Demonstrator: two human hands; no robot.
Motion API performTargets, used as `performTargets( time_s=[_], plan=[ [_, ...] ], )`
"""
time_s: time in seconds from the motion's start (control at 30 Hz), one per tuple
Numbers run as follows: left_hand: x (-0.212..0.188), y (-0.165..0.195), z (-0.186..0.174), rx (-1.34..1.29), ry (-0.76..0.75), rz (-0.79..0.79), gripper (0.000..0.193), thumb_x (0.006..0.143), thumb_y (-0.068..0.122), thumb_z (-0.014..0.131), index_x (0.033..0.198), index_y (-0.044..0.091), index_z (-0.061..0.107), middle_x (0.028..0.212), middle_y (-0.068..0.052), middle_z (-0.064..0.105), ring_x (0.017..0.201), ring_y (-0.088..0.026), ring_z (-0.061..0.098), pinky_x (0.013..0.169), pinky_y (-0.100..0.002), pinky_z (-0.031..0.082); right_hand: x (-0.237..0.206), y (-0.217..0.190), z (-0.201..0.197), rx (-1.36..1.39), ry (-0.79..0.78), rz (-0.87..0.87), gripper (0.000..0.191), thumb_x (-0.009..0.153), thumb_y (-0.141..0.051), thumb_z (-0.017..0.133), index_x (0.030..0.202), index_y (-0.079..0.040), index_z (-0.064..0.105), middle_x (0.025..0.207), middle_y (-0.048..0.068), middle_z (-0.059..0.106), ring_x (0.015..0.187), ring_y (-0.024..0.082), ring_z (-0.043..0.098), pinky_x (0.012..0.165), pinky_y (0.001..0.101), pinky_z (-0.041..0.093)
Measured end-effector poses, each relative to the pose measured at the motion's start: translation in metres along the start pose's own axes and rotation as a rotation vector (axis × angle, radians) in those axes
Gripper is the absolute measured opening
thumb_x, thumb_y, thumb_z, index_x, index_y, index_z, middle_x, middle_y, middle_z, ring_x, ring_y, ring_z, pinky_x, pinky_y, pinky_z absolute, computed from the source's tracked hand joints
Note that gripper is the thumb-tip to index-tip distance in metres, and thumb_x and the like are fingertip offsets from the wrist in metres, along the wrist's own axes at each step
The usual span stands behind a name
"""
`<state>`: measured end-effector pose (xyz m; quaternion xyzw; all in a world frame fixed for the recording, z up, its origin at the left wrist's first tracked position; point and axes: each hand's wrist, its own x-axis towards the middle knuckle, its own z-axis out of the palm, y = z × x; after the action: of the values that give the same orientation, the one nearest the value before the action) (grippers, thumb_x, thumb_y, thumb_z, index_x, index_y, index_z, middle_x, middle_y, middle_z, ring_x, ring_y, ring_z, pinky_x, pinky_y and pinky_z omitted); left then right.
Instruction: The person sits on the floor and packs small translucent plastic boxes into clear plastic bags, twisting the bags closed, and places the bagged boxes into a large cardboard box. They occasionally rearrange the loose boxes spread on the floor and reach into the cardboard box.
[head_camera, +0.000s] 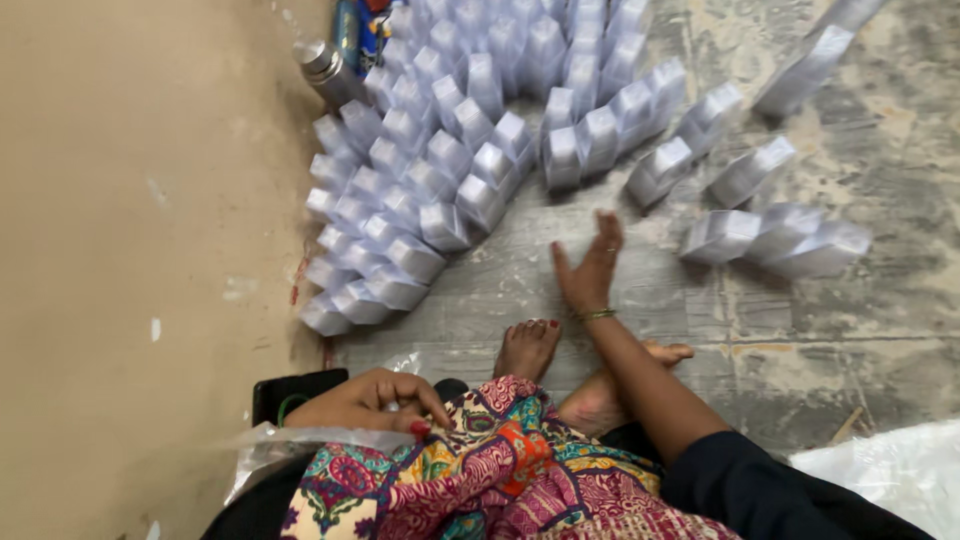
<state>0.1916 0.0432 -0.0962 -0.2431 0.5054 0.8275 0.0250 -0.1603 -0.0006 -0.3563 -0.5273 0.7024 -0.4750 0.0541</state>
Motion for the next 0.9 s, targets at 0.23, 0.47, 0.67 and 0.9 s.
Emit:
performTargets(
  time_s=[0.23,0.47,0.67,0.9],
  plan=[
    [-0.041,-0.040,-0.061,0.370,1.017,0.034,0.031,0.093,0.021,0.076,0.114,-0.001,0.075,0.098,-0.011,0.073,0.086,-0.014,0.061,0.075,-0.031,0.049,-0.082,-0.102,0.045,0.261,-0.629,-0.627,0.058,0.090,-0.032,0.076,0.138,-0.006,0.055,0.148,0.019,0.051,0.140,0.036,0.046,0.119,0.0488,0.034],
    [-0.082,-0.067,-0.135,0.915,1.415,-0.400,0.061,0.075,0.029,0.083,0.128,0.007,0.062,0.096,-0.022,0.072,0.091,-0.038,0.071,0.082,-0.046,0.056,-0.128,-0.153,0.143,0.302,-0.879,-1.305,0.038,0.097,-0.025,0.066,0.133,-0.013,0.062,0.154,0.014,0.053,0.146,0.031,0.046,0.122,0.0420,0.038],
    [-0.066,-0.115,-0.151,0.869,1.346,-0.425,0.078,0.076,0.027,0.079,0.142,0.001,0.047,0.106,-0.029,0.070,0.101,-0.043,0.069,0.088,-0.048,0.055,-0.149,-0.214,0.198,0.682,-1.029,-1.021,0.061,0.078,-0.020,0.072,0.137,-0.009,0.059,0.151,0.024,0.048,0.142,0.045,0.040,0.119,0.0412,0.033],
    [-0.082,-0.144,-0.178,0.640,1.256,-0.288,0.074,0.079,0.026,0.080,0.139,-0.004,0.049,0.124,-0.024,0.068,0.112,-0.031,0.067,0.096,-0.040,0.053,-0.132,-0.236,0.220,0.733,-1.088,-0.700,0.070,0.080,-0.038,0.077,0.139,-0.007,0.055,0.149,0.030,0.047,0.140,0.044,0.044,0.120,0.0461,0.031]
  ],
)
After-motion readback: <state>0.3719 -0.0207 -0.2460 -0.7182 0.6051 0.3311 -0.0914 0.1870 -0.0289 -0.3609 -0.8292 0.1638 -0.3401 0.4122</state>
